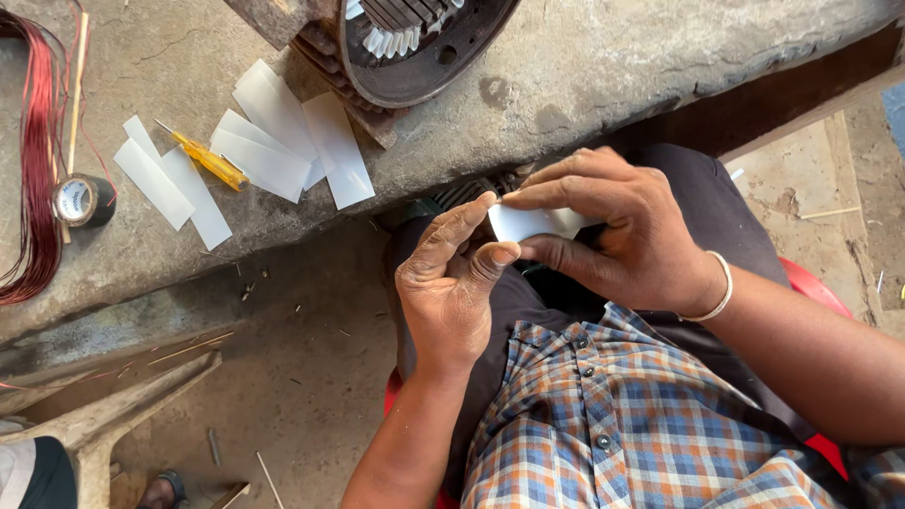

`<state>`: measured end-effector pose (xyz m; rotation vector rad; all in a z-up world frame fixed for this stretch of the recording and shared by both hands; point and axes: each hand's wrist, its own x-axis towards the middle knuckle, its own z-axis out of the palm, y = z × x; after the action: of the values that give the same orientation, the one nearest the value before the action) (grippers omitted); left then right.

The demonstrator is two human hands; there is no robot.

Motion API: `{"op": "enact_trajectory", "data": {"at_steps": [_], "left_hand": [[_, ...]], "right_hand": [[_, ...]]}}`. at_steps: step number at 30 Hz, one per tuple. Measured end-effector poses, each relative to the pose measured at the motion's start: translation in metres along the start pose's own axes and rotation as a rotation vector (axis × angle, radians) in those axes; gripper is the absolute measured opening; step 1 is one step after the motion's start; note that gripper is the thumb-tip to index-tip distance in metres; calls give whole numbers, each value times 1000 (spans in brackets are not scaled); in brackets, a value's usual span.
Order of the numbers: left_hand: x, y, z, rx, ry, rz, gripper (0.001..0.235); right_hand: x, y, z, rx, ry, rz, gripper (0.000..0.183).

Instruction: The person folds pieces of white insulation paper and inserts them into the slots of an electric motor stator by hand.

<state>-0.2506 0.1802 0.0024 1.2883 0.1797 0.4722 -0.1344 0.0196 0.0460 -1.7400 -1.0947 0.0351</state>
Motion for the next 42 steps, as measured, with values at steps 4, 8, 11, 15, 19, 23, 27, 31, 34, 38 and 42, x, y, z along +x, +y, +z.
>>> {"op": "enact_trajectory", "data": {"at_steps": [4, 8, 11, 15, 19, 23, 27, 31, 34, 38, 42], "left_hand": [[-1, 2, -7, -61, 24, -56, 43], [-2, 3, -13, -113, 31, -55, 43], [-3, 1, -16, -136, 41, -38, 36], [-3, -1, -19, -150, 40, -21, 28], [-2, 2, -19, -130, 34, -4, 30], [0, 0, -21, -172, 11, -4, 27], [3, 1, -17, -164, -15, 18, 22], [24, 35, -8, 203, -9, 331, 44], [78, 79, -26, 872, 128, 840, 54], [167, 90, -36, 1040, 131, 942, 31], [207, 90, -26, 1076, 86, 1030, 16]], "right_hand": [[8, -1, 3, -78, -40, -44, 44], [11, 0, 8, -34, -45, -51, 45], [10, -1, 14, -83, -43, -96, 37], [12, -4, 19, -68, -19, -90, 35], [13, -6, 20, -51, -8, -41, 43], [12, -4, 17, -48, -5, -46, 42], [10, -2, 12, -103, 22, -71, 38], [17, 6, -4, -181, 126, -92, 33], [28, 24, -21, -438, 257, -193, 27], [40, 49, -39, -650, 365, -260, 19], [56, 70, -48, -673, 397, -249, 19]]}}
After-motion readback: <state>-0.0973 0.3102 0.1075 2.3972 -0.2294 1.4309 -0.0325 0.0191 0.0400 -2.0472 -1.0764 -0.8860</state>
